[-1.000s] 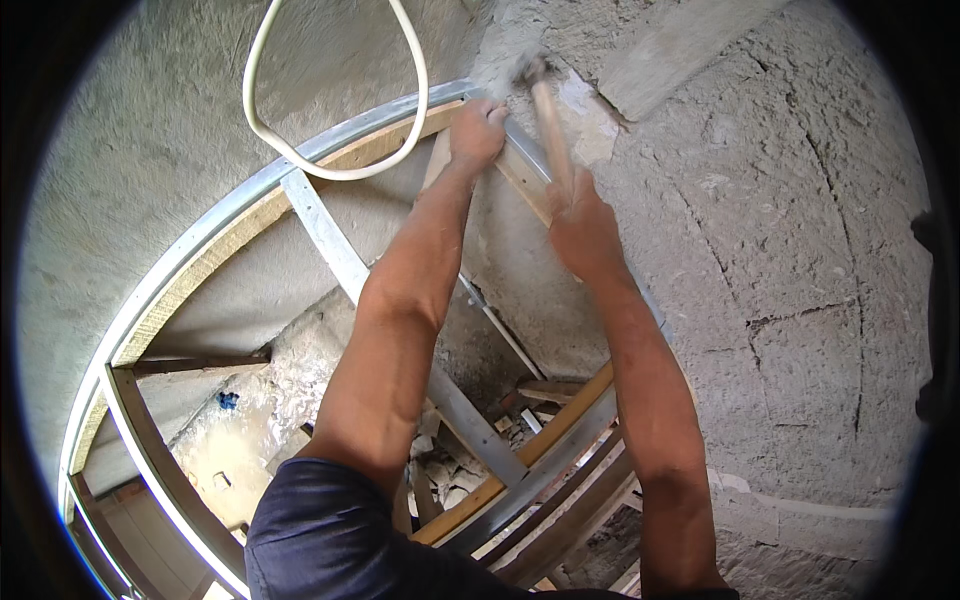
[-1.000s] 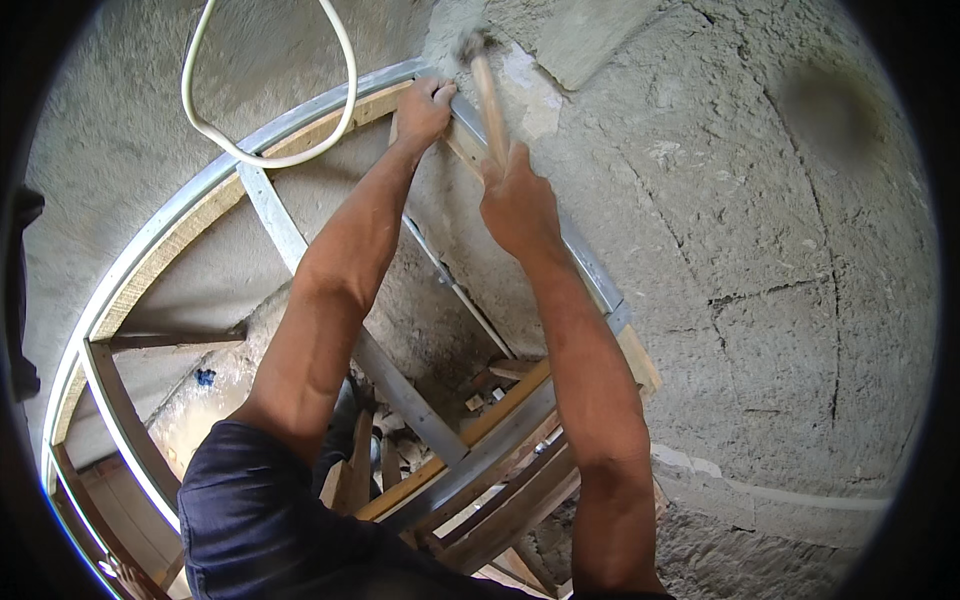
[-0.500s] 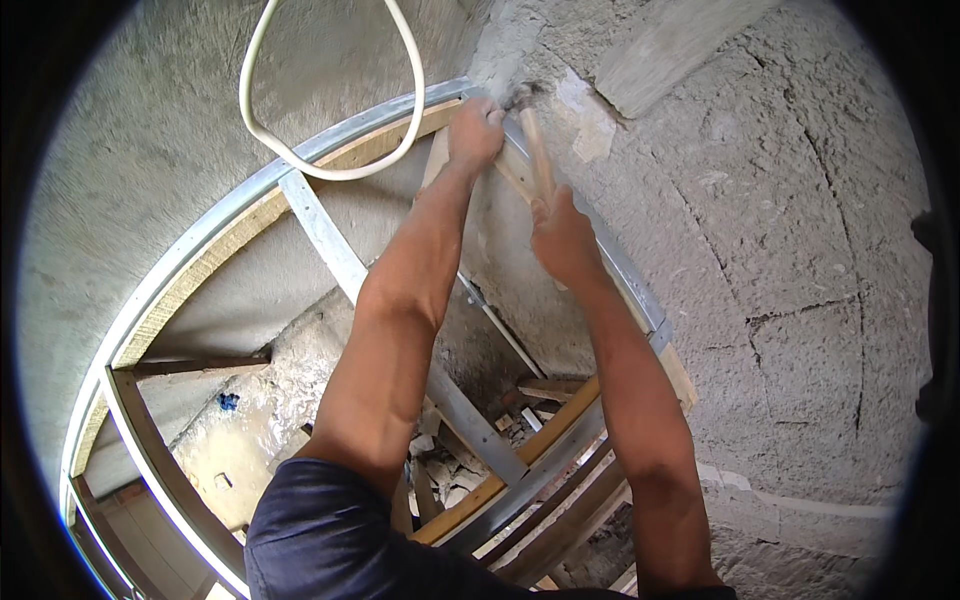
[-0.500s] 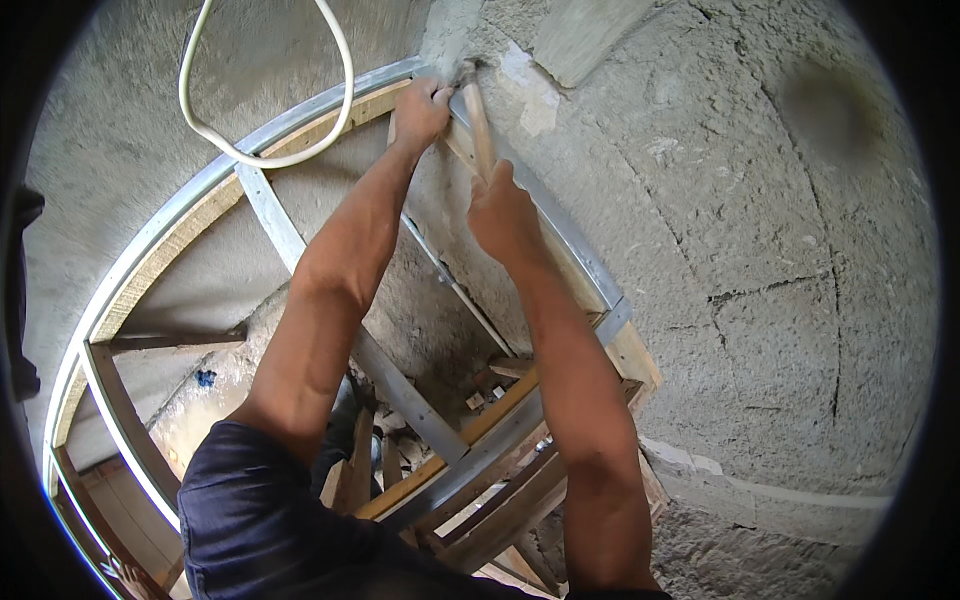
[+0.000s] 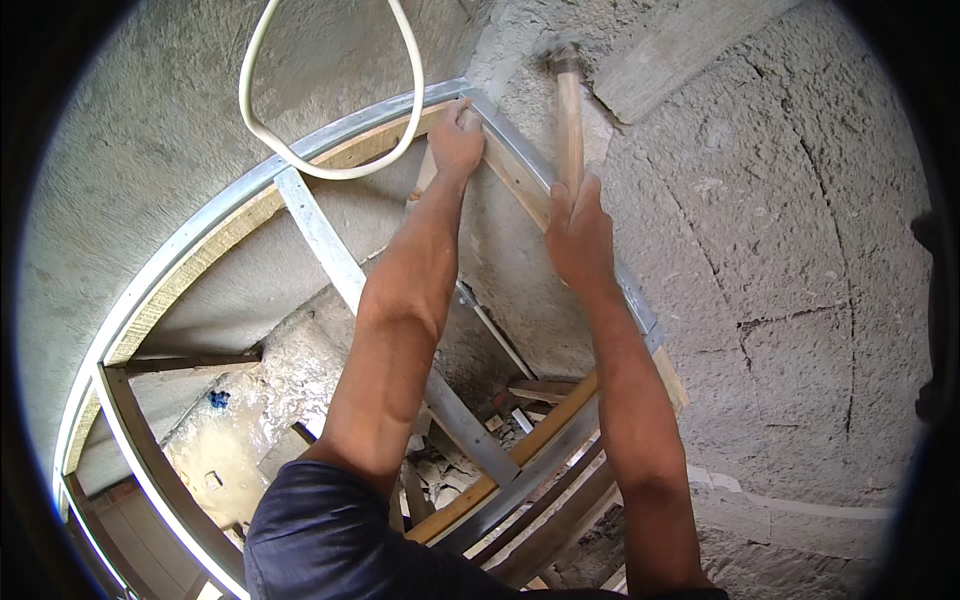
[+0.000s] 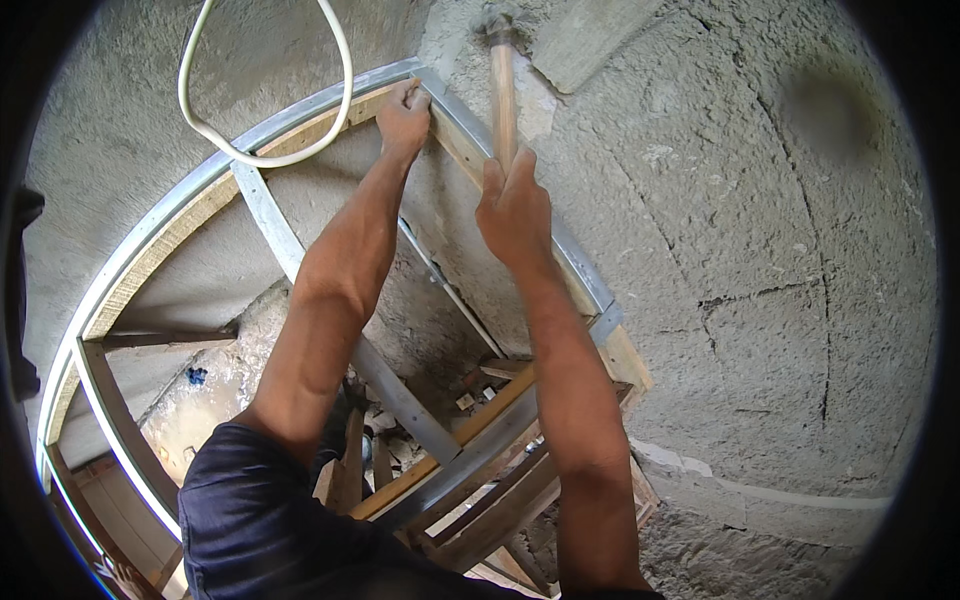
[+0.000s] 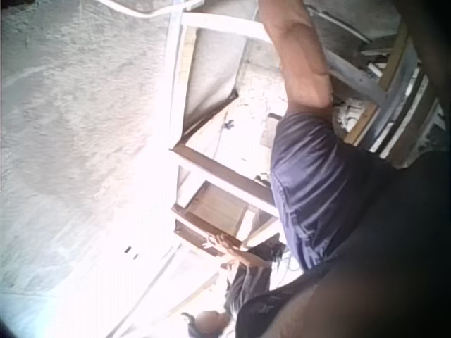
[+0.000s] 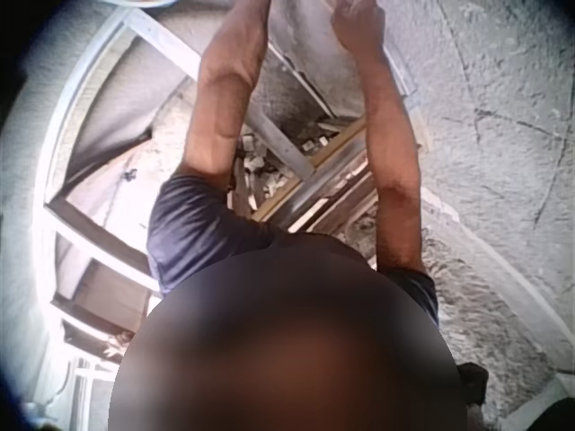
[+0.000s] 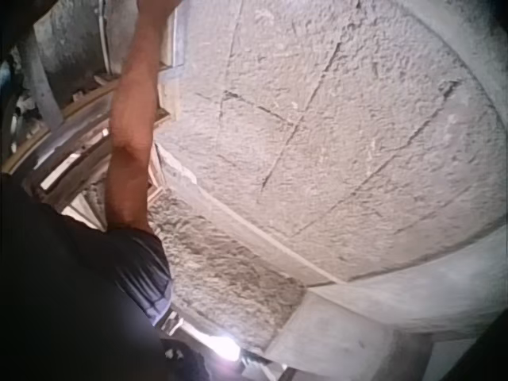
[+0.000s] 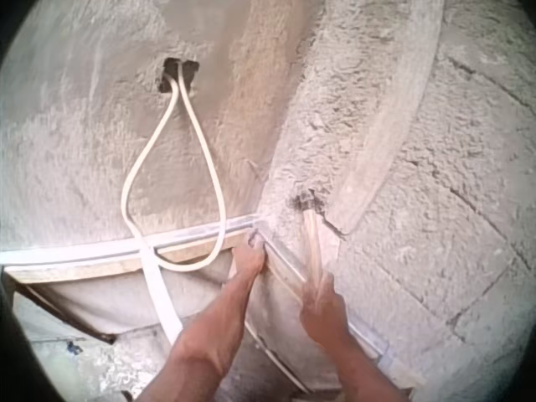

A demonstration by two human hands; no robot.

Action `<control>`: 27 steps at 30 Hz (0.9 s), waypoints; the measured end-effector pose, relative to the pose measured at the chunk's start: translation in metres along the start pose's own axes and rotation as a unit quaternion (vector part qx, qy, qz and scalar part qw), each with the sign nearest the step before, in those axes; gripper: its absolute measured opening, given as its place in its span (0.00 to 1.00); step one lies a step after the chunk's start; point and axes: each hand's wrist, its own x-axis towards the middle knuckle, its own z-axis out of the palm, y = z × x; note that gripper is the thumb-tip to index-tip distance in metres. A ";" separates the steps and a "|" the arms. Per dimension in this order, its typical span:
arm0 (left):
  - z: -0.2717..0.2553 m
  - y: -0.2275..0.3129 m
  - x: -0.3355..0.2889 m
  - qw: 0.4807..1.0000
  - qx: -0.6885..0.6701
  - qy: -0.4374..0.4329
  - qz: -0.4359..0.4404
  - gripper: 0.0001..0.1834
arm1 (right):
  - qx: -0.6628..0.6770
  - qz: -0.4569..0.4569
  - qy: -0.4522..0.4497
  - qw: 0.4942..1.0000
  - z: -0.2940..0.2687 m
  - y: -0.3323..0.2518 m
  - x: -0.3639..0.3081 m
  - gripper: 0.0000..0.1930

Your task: The person selects nails from a bucket and hammers them into a metal frame attached to a wall. Another person assists by holding and adjusting the frame while the first person secures it with nails.

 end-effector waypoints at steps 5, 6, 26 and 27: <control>-0.008 0.004 -0.007 0.994 0.075 -0.043 -0.061 0.26 | -0.078 0.028 -0.088 0.993 0.002 -0.003 0.007 0.18; -0.008 0.004 -0.007 0.994 0.084 -0.046 -0.055 0.27 | -0.107 0.033 -0.130 0.985 -0.001 -0.002 0.008 0.18; -0.025 0.042 -0.001 0.947 0.263 -0.164 -0.084 0.28 | -0.071 0.025 -0.091 0.993 0.008 0.006 0.008 0.18; -0.025 0.043 -0.001 0.944 0.268 -0.171 -0.085 0.28 | -0.088 0.026 -0.102 0.990 0.007 0.004 0.010 0.18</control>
